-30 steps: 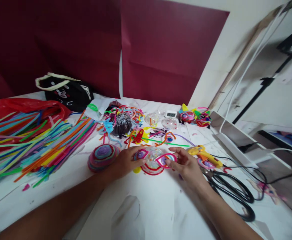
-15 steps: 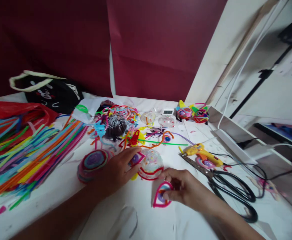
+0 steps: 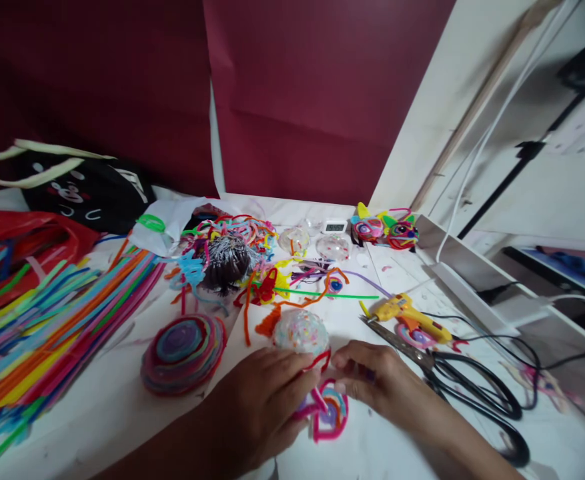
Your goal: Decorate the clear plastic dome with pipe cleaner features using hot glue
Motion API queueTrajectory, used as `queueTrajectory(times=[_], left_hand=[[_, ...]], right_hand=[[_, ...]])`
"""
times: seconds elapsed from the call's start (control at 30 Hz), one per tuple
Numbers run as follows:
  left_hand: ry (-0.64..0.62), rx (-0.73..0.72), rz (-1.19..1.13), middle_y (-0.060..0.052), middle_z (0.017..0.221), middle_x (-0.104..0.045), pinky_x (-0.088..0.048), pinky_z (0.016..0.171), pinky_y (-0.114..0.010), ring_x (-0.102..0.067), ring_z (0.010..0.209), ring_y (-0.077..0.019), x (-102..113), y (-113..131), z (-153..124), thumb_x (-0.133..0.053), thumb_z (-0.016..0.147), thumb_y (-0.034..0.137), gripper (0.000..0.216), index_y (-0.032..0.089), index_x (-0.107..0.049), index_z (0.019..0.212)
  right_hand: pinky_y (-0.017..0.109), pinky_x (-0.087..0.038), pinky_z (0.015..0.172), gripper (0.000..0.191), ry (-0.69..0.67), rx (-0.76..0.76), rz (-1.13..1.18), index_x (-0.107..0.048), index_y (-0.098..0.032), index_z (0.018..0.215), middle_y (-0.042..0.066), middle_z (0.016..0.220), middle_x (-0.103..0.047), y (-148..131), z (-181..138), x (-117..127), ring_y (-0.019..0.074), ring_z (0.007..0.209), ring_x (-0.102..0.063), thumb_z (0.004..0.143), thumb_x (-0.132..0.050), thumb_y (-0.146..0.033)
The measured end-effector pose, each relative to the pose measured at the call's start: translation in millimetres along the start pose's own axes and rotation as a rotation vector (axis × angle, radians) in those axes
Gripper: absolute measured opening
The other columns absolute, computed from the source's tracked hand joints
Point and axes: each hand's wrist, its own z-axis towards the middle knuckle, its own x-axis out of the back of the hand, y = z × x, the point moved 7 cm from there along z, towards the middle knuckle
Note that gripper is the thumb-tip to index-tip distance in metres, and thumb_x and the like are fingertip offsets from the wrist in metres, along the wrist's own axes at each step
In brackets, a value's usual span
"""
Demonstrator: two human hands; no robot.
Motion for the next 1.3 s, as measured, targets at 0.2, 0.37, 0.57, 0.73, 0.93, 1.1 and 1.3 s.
queueTrajectory(times=[0.2,0.37,0.57,0.73,0.93,1.1,1.3], left_hand=[[-0.118,-0.074,-0.009,-0.011,0.113,-0.070,-0.052,0.089,-0.035,-0.066,0.101,-0.0231,-1.7,6.1,7.3,-0.056,0.086,0.021,0.036,0.017,-0.055,0.122],[-0.221,-0.055,-0.006,-0.010,0.112,-0.070,-0.052,0.089,-0.034,-0.065,0.098,-0.0225,-7.2,3.0,6.1,-0.061,0.082,0.020,0.041,0.017,-0.055,0.122],[-0.172,-0.025,0.020,-0.008,0.109,-0.071,-0.049,0.090,-0.035,-0.064,0.099,-0.0219,-10.7,2.5,3.3,-0.060,0.083,0.017,0.035,0.017,-0.056,0.119],[-0.199,-0.025,0.017,-0.007,0.110,-0.070,-0.050,0.088,-0.034,-0.063,0.096,-0.0217,-15.7,2.2,2.3,-0.061,0.083,0.017,0.037,0.018,-0.057,0.119],[-0.161,-0.076,0.013,-0.009,0.111,-0.069,-0.050,0.090,-0.034,-0.063,0.100,-0.0219,-17.6,5.7,2.9,-0.058,0.084,0.017,0.036,0.016,-0.056,0.120],[-0.180,-0.068,-0.027,-0.009,0.114,-0.067,-0.050,0.094,-0.032,-0.062,0.105,-0.0208,-25.1,5.8,0.5,-0.056,0.084,0.014,0.039,0.016,-0.054,0.123],[-0.148,-0.087,-0.032,-0.009,0.114,-0.067,-0.049,0.095,-0.030,-0.061,0.106,-0.0199,-28.6,5.2,-0.8,-0.052,0.085,0.012,0.039,0.017,-0.053,0.124]], right_hand=[[0.027,-0.042,0.066,0.023,-0.003,-0.013,-0.019,-0.065,-0.020,0.094,0.004,0.085,-0.066,1.7,0.2,3.1,0.0178,0.076,-0.060,0.089,-0.060,-0.042],[0.028,-0.043,0.069,0.026,0.036,-0.027,-0.064,-0.065,-0.019,0.096,0.005,0.089,-0.068,-0.6,-0.9,11.6,0.0188,0.078,-0.062,0.090,-0.058,-0.043],[0.026,-0.044,0.070,0.028,0.048,-0.021,-0.085,-0.065,-0.018,0.099,0.005,0.091,-0.068,-3.7,-1.3,14.5,0.0174,0.080,-0.062,0.092,-0.056,-0.043],[0.025,-0.045,0.074,0.025,0.036,0.053,-0.095,-0.065,-0.018,0.101,0.005,0.095,-0.069,-7.0,-1.4,8.4,0.0168,0.085,-0.063,0.093,-0.056,-0.040],[0.025,-0.046,0.074,0.021,0.007,0.099,-0.167,-0.065,-0.017,0.098,0.006,0.092,-0.069,-11.3,-3.4,2.3,0.0177,0.084,-0.063,0.093,-0.056,-0.036],[0.025,-0.046,0.074,0.021,0.031,0.163,-0.213,-0.065,-0.016,0.098,0.007,0.090,-0.069,-16.2,-2.3,5.5,0.0184,0.084,-0.064,0.093,-0.056,-0.034],[0.027,-0.048,0.075,0.026,0.031,0.208,-0.271,-0.064,-0.014,0.103,0.010,0.093,-0.069,-16.5,-3.5,2.9,0.0197,0.085,-0.065,0.096,-0.052,-0.036]])
